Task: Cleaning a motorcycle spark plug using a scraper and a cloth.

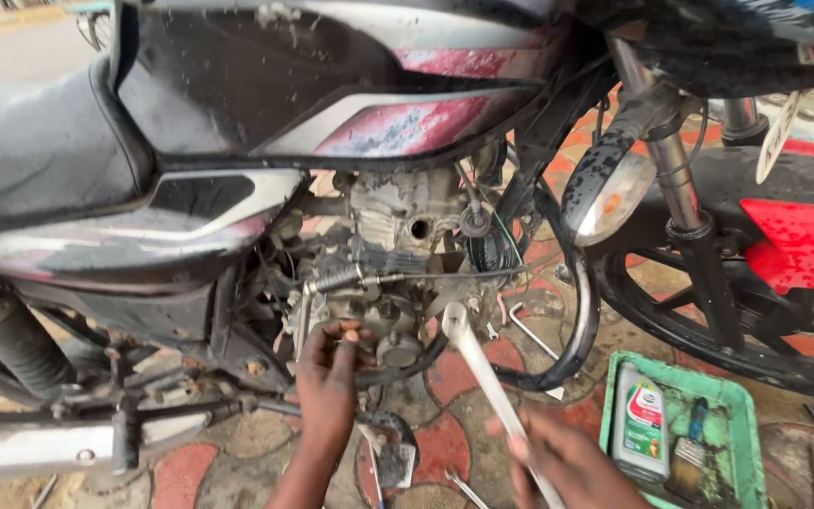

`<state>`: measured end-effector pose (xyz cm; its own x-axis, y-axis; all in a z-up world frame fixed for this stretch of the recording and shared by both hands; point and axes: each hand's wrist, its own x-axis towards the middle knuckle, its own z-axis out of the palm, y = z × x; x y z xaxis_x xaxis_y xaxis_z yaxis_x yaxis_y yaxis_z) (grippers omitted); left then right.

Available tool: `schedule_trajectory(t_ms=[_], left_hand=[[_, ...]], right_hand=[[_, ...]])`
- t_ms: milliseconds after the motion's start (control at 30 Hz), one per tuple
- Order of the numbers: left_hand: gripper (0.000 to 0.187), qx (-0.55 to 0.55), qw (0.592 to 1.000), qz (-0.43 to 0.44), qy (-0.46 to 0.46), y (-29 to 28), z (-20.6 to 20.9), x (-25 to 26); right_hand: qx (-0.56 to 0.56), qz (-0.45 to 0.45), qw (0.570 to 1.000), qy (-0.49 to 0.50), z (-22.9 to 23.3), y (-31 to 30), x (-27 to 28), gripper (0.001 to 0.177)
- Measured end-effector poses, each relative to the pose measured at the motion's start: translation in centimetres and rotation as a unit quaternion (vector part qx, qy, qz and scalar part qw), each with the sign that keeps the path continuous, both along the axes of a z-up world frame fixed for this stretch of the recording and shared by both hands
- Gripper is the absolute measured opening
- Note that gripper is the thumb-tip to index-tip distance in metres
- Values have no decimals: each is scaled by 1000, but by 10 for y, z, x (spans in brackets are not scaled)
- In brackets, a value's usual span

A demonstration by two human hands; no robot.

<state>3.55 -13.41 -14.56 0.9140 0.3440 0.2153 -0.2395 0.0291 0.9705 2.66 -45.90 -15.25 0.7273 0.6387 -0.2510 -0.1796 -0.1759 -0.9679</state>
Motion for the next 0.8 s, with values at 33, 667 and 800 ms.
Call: schedule_trajectory(t_ms=[33,667,800], left_hand=[[19,97,994,40,18,0,-15,-9],[30,472,876,43,-93,10,28,-61],[25,470,882,16,-37,5,32,-65]], right_hand=[[4,-27,999,29,24,11,-4,42],[-640,335,632,-282,-253,-61,105,22],[-705,244,612,-261,-275,-47,108,28]])
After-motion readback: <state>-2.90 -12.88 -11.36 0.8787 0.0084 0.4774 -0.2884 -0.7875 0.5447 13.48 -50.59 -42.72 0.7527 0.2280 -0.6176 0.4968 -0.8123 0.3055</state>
